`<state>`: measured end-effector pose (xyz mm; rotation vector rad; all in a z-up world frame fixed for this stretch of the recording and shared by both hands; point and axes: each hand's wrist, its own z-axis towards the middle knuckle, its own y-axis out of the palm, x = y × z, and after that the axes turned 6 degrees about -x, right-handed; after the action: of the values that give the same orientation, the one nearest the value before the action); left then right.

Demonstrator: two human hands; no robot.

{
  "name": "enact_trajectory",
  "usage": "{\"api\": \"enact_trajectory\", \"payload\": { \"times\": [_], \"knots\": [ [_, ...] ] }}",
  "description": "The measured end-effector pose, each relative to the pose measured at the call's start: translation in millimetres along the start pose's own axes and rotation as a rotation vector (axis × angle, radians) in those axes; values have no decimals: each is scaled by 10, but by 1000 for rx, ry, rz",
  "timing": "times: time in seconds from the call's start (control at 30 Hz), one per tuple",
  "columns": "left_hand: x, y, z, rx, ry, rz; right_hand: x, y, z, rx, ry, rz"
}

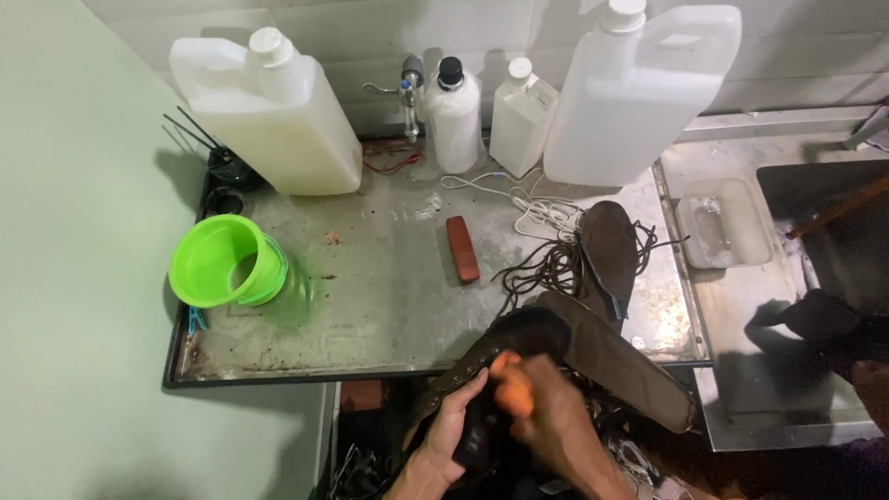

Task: Cleaning a leather boot with a cloth and using a small hand tool to perform repairs on the shoe.

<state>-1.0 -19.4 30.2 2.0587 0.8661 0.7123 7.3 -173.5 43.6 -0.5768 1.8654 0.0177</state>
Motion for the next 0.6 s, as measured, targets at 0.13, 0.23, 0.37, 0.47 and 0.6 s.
{"api": "enact_trajectory", "payload": {
  "times": [0.13,0.23,0.37,0.47,0.6],
  "knots": [
    [-15,-177,33,50,-225,-45,-45,-181,-69,-417,-200,-289],
    [-51,-223,62,32,-128,-68,71,-346,24,-390,-362,-129],
    [-42,-113,20,100,-124,-29,483,-163,218,154,-187,-91],
    [-24,-150,34,16,-122,-29,286,-85,95,-91,-250,-214],
    [40,1,8,159,-196,-126,-169,-401,-63,-543,-195,-243]
  ]
}}
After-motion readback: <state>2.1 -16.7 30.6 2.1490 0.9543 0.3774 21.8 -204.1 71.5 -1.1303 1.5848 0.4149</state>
